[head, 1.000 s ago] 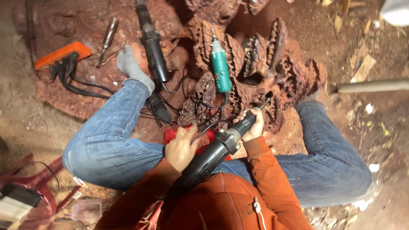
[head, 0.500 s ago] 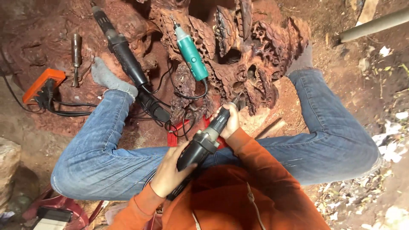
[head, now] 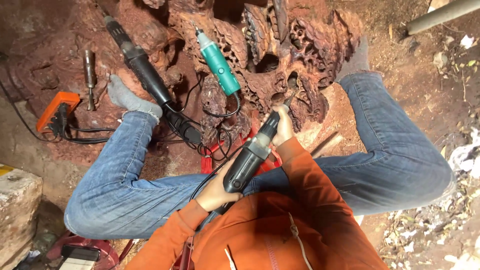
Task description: Carving intricate details into a large piece of wood using a power rotary tool
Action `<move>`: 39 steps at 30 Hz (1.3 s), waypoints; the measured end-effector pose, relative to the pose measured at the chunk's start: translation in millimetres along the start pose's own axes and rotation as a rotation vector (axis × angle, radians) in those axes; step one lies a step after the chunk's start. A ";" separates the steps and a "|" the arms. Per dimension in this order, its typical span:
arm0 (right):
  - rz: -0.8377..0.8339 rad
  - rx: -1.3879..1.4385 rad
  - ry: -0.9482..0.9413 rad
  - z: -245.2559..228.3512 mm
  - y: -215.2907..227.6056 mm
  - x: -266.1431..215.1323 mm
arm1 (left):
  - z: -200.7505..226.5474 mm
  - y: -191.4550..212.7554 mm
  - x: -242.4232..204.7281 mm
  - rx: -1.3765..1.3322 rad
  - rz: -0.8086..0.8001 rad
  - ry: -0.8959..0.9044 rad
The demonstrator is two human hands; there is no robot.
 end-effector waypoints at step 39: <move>0.050 0.529 -0.033 10.0 -40.9 51.8 | 53.4 94.5 28.6 0.455 0.055 0.303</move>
Point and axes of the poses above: each hand's wrist, its own x-axis towards the middle knuckle, its own y-axis out of the back of the hand, z = x × y, the point moved 7 cm from there along x, towards the middle knuckle, and after that the axes turned 7 degrees about -z, right-handed, at the moved point
